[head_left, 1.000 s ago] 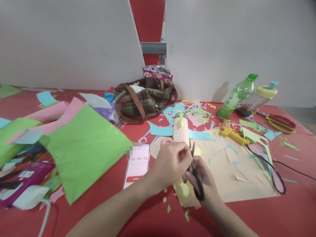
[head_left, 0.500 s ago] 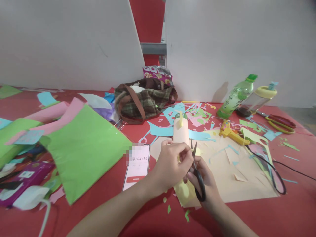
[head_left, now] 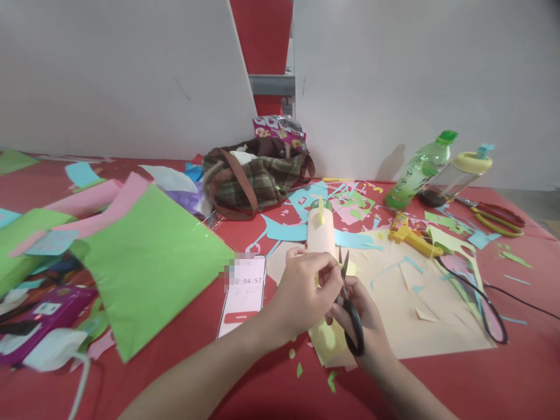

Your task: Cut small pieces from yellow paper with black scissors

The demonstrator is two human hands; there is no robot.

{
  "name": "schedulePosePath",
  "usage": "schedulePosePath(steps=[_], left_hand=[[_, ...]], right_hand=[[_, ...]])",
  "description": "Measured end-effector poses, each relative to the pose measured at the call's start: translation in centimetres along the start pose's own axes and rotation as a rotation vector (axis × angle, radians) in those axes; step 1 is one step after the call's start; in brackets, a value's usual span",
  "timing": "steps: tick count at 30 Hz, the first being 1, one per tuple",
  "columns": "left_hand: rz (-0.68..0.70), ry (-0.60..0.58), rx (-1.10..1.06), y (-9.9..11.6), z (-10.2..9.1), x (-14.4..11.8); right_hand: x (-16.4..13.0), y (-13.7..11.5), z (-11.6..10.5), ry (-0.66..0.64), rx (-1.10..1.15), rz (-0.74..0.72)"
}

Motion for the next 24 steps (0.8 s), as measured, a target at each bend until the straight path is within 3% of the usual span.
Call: schedulePosePath(steps=[10, 18, 24], left_hand=[[-0.019, -0.099, -0.011, -0.1, -0.7, 0.6], [-0.046, -0.411, -0.091, -1.2, -0.8, 0.6], [0.071, -0.540, 0.016, -0.9, -0.5, 0.3]], right_hand=[[0.0, -0.5, 0.2, 0.074, -0.084, 0.005], [0.3, 0.1, -0.7, 0.141, 0.020, -0.022], [0.5, 0.1, -1.1, 0.180, 0.079, -0.027]])
Point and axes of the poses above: each hand's wrist, its own x-axis towards the middle knuckle, its own z-axis out of the palm, y = z × x, the point moved 4 cm from there along x, towards the middle knuckle, and after that the axes turned 3 degrees about -z, right-handed, at the moved point
